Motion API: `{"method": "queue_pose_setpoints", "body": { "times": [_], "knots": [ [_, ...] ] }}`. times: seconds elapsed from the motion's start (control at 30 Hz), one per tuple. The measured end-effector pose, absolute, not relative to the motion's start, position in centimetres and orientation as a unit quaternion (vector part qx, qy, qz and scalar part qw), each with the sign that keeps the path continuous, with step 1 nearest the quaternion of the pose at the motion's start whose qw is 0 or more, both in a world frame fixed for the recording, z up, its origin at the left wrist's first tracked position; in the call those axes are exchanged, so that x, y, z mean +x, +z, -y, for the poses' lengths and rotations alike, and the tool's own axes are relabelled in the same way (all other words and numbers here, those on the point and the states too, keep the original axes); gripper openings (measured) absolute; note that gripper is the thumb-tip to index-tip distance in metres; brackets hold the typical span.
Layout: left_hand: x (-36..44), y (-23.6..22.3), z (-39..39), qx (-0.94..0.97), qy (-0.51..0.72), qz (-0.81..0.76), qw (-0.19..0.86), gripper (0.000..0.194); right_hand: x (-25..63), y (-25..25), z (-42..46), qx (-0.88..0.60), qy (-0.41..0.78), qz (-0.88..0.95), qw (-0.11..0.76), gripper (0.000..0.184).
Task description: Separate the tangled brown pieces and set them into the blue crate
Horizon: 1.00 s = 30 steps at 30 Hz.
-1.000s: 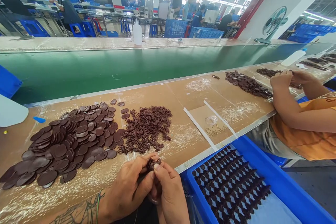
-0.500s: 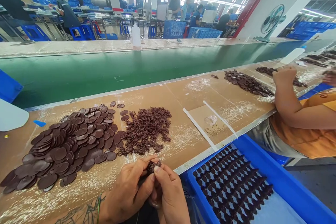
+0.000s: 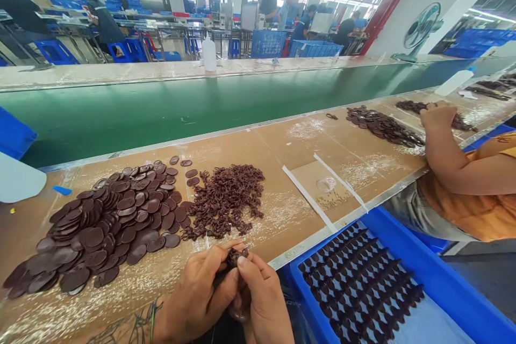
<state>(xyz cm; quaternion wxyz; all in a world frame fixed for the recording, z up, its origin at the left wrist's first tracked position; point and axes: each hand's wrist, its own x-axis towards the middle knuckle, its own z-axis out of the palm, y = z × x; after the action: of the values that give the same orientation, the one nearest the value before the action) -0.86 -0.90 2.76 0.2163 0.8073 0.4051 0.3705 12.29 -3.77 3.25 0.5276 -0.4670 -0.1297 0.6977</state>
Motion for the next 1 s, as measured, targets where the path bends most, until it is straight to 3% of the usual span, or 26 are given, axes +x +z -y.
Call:
{"method": "queue_pose_setpoints", "body": {
  "times": [0.43, 0.73, 0.9, 1.0],
  "knots": [
    [-0.9, 3.3, 0.8, 0.821, 0.37, -0.396, 0.18, 0.025, 12.6, 3.1, 3.7, -0.459, 0.698, 0.13, 0.534, 0.036],
    [-0.6, 3.4, 0.7, 0.795, 0.369, -0.417, 0.24, 0.02, 13.5, 2.7, 4.0, -0.488, 0.657, 0.167, 0.55, 0.035],
    [-0.9, 3.1, 0.7, 0.805, 0.345, -0.408, 0.259, 0.062, 15.4, 2.6, 4.8, -0.478, 0.645, 0.165, 0.573, 0.037],
    [-1.6, 2.5, 0.8, 0.815, 0.331, -0.391, 0.271, 0.056, 20.0, 2.7, 6.3, -0.537, 0.568, 0.158, 0.603, 0.034]
  ]
}}
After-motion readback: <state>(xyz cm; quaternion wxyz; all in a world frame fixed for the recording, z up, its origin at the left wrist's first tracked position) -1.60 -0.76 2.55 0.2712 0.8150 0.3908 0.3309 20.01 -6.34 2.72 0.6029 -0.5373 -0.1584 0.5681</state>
